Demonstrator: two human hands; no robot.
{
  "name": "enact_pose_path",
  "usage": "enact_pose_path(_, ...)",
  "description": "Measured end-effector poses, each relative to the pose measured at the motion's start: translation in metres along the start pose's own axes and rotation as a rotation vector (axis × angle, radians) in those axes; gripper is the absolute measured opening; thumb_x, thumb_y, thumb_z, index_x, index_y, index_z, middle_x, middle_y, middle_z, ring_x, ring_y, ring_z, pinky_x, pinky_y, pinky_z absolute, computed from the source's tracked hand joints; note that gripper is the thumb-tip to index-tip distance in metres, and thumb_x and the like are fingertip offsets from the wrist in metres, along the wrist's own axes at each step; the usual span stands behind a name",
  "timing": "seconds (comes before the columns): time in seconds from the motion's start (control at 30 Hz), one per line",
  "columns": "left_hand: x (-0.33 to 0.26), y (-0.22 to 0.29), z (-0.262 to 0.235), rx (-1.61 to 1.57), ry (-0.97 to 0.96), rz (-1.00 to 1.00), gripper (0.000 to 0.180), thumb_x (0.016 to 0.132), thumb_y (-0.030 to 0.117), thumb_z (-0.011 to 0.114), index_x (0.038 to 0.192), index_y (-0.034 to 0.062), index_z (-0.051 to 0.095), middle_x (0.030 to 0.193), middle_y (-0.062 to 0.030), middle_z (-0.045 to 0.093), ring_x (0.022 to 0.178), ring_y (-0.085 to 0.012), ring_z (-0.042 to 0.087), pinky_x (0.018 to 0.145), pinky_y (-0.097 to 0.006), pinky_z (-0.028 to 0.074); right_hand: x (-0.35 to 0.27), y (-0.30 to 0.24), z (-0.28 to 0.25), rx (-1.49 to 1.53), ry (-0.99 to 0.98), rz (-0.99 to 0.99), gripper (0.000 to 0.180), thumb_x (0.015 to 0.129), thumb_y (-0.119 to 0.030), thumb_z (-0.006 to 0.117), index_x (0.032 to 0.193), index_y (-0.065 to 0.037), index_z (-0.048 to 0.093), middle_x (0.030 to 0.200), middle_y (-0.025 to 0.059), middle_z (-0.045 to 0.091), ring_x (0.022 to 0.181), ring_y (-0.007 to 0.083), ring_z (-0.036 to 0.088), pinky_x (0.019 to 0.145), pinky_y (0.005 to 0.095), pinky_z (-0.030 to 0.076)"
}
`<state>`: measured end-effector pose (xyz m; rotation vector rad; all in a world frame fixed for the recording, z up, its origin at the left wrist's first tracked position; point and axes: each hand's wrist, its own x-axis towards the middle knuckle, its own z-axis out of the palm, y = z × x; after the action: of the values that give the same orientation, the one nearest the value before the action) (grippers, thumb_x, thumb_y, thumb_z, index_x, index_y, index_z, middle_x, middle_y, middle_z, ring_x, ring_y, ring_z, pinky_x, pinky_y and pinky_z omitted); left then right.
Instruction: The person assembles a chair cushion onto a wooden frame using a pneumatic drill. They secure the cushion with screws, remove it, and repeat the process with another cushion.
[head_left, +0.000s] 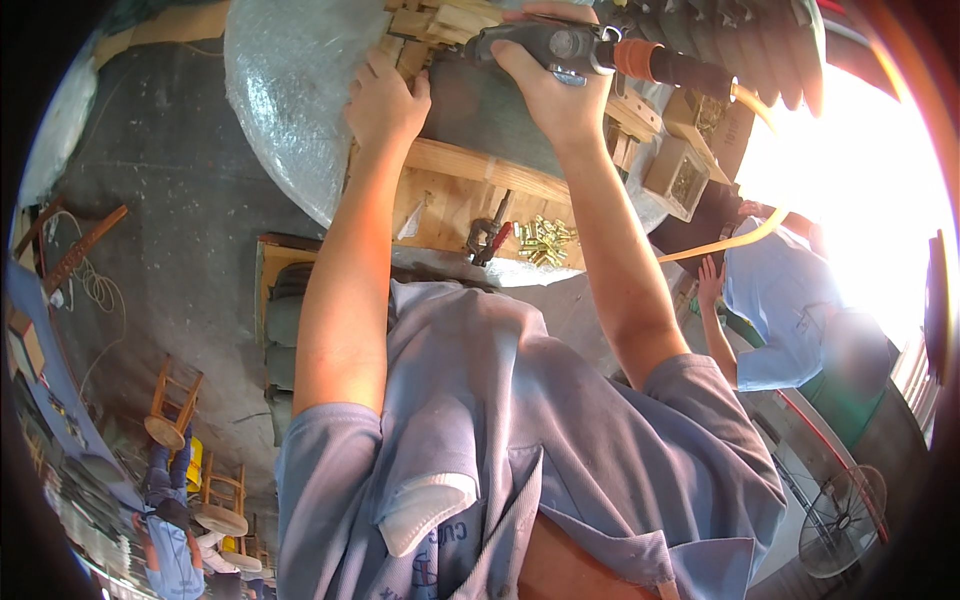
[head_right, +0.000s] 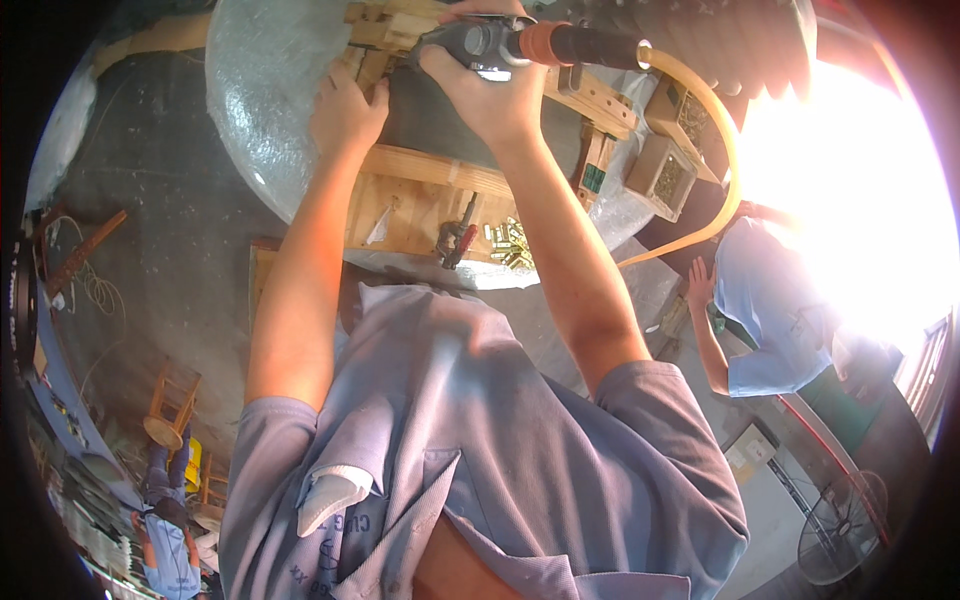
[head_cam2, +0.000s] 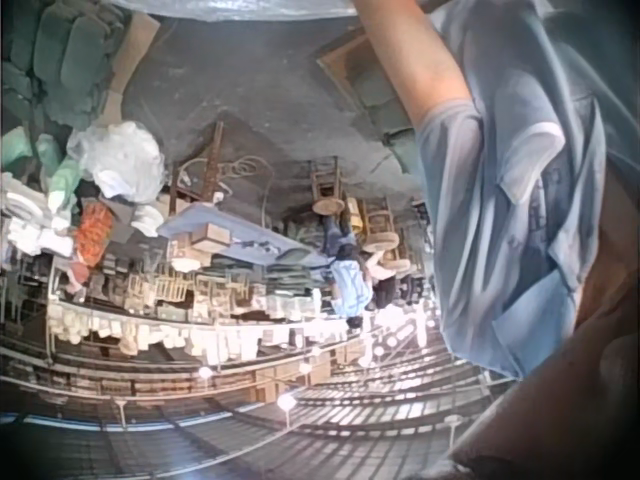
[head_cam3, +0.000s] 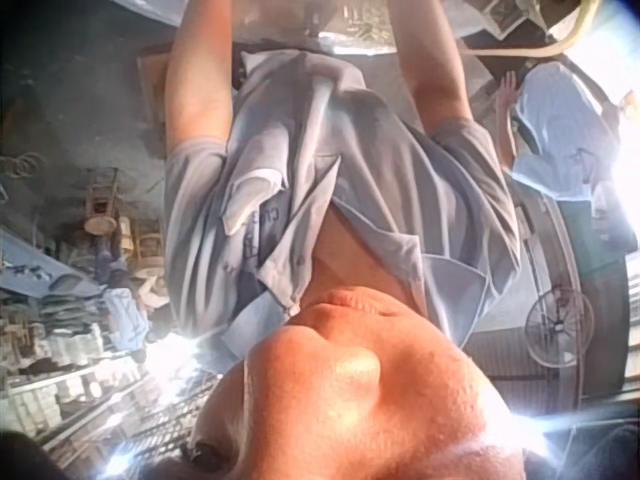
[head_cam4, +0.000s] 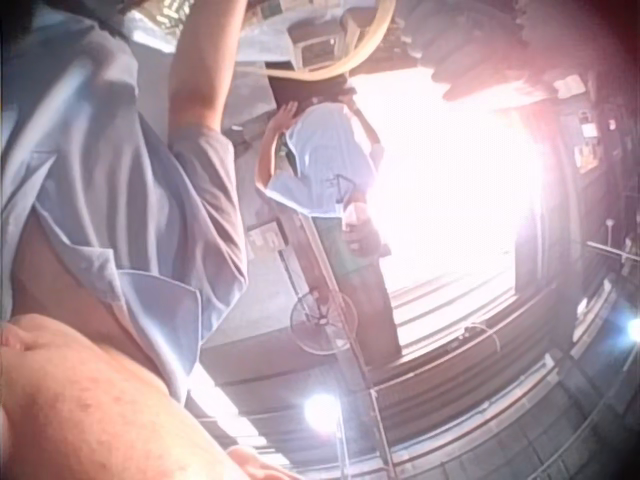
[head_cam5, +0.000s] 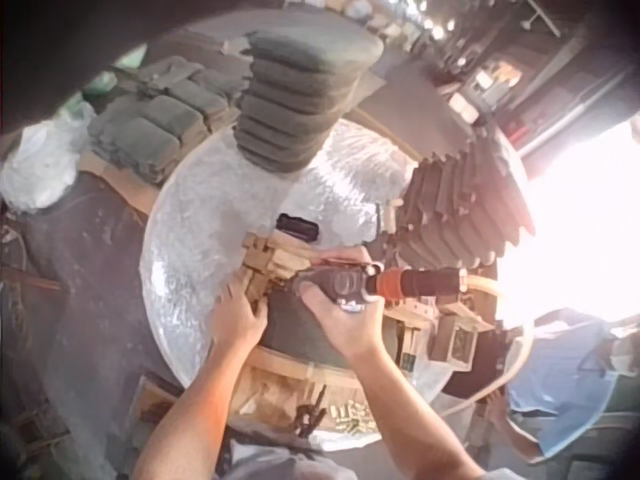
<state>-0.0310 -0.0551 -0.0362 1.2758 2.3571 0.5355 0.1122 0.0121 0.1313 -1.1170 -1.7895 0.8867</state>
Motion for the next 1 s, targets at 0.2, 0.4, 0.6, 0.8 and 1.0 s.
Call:
enact_pose_path(0.2,0.002,-0.004,0.002,-0.013,0.004,0.019,0.08,0.098,0.055,0.069,0.153,0.0029,0.042,0.139,-0.0233,0.06,0.125,-0.0432,0.064,0.094,-0.057,0.058,-0.002,-0.009,0.002,-0.036,0.0,0.006,0.038,0.08,-0.003,0.086,0.113,-0.003,0.066,0.103,0.0073,0.073,0.095,0.0164,0.07,0.088,0.0343,0.056)
enact_pose_path(0.4,0.001,-0.003,0.003,0.006,0.012,0.015,0.08,0.098,0.054,0.069,0.153,0.0028,0.042,0.137,-0.0241,0.061,0.125,-0.0437,0.064,0.094,-0.058,0.058,-0.003,-0.013,0.002,0.031,-0.007,0.069,0.037,0.08,-0.003,0.086,0.113,-0.002,0.067,0.103,0.0073,0.072,0.095,0.016,0.07,0.088,0.0342,0.056)
enact_pose_path(0.6,0.0,-0.003,0.004,0.002,0.027,0.023,0.08,0.098,0.054,0.07,0.152,0.0023,0.042,0.138,-0.0247,0.061,0.125,-0.0449,0.064,0.094,-0.057,0.058,-0.003,0.004,0.001,0.011,-0.007,-0.042,0.037,0.08,-0.003,0.085,0.112,-0.002,0.067,0.102,0.0077,0.072,0.094,0.0166,0.07,0.087,0.0339,0.056)
enact_pose_path(0.8,0.0,-0.005,0.005,-0.012,0.03,0.027,0.08,0.097,0.054,0.071,0.151,0.0015,0.043,0.138,-0.0246,0.061,0.125,-0.0448,0.064,0.094,-0.057,0.058,-0.005,0.0,0.006,-0.051,-0.013,-0.074,0.037,0.08,-0.003,0.085,0.112,-0.003,0.067,0.103,0.0073,0.072,0.094,0.016,0.069,0.087,0.0334,0.056)
enact_pose_path(1.0,0.001,-0.004,0.006,-0.005,0.013,0.022,0.086,0.097,0.053,0.071,0.156,-0.0001,0.037,0.135,-0.0217,0.062,0.124,-0.0414,0.065,0.092,-0.058,0.056,-0.009,-0.003,0.018,-0.008,-0.008,-0.094,0.037,0.08,-0.002,0.083,0.114,-0.004,0.066,0.102,0.0058,0.071,0.094,0.0142,0.068,0.086,0.0316,0.055)
